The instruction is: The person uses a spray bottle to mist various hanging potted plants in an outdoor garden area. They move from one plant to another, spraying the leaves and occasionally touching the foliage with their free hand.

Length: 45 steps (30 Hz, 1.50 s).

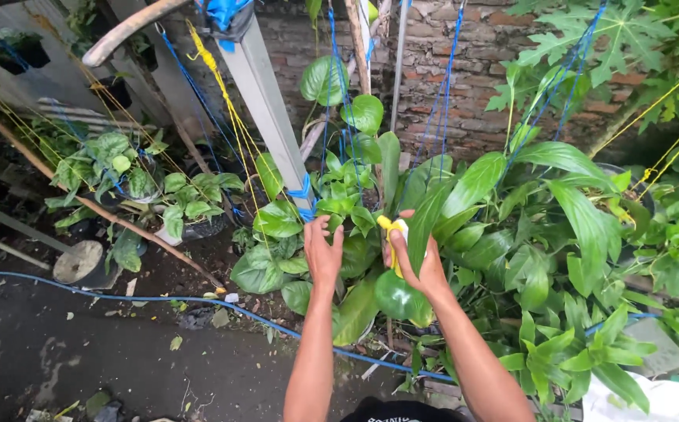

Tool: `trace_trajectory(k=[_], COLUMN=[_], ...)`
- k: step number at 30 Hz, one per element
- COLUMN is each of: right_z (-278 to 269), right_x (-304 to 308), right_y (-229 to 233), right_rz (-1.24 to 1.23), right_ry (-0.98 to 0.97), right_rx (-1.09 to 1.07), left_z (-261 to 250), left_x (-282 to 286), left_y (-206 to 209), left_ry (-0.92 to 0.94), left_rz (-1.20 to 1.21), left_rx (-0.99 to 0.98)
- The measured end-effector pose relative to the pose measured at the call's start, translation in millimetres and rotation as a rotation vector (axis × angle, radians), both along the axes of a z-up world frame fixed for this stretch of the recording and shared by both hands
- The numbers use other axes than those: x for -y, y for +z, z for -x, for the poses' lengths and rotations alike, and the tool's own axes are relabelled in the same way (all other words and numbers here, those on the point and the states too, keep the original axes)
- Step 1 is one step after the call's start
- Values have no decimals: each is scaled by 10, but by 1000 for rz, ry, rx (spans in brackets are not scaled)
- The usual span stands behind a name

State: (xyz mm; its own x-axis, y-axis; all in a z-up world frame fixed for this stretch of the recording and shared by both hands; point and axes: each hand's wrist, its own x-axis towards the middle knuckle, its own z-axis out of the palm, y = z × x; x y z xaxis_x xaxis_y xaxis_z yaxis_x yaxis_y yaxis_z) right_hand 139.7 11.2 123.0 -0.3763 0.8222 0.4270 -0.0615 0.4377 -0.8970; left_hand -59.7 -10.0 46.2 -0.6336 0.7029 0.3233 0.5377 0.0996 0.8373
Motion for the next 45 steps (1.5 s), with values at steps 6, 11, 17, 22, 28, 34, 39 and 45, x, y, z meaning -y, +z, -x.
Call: trace_trajectory(k=[6, 11, 17, 22, 28, 34, 39, 45], right_z=[104, 113, 211, 261, 275, 354, 423, 347], right_x=[-19, -272, -489, -668, -678, -871, -821, -761], right_y=[213, 131, 76, -92, -145, -515, -382, -394], right_rz=[0, 253, 289, 369, 279, 288, 408, 298], right_ry=[-22, 54, 106, 41, 81, 68, 18, 49], right_rx=[164, 118, 75, 127, 169, 40, -44, 176], left_z=[52, 144, 203, 237, 349, 370, 389, 363], left_x=[14, -68, -88, -52, -102, -102, -126, -142], left_y=[-13, -189, -178, -111, -189, -173, -181, -201], left_ry=[11, 39, 78, 85, 117, 113, 122, 121], left_rz=[-38, -38, -47, -63, -38, -32, -29, -2], left_rx=[-33, -45, -86, -97, -114, -81, -66, -44])
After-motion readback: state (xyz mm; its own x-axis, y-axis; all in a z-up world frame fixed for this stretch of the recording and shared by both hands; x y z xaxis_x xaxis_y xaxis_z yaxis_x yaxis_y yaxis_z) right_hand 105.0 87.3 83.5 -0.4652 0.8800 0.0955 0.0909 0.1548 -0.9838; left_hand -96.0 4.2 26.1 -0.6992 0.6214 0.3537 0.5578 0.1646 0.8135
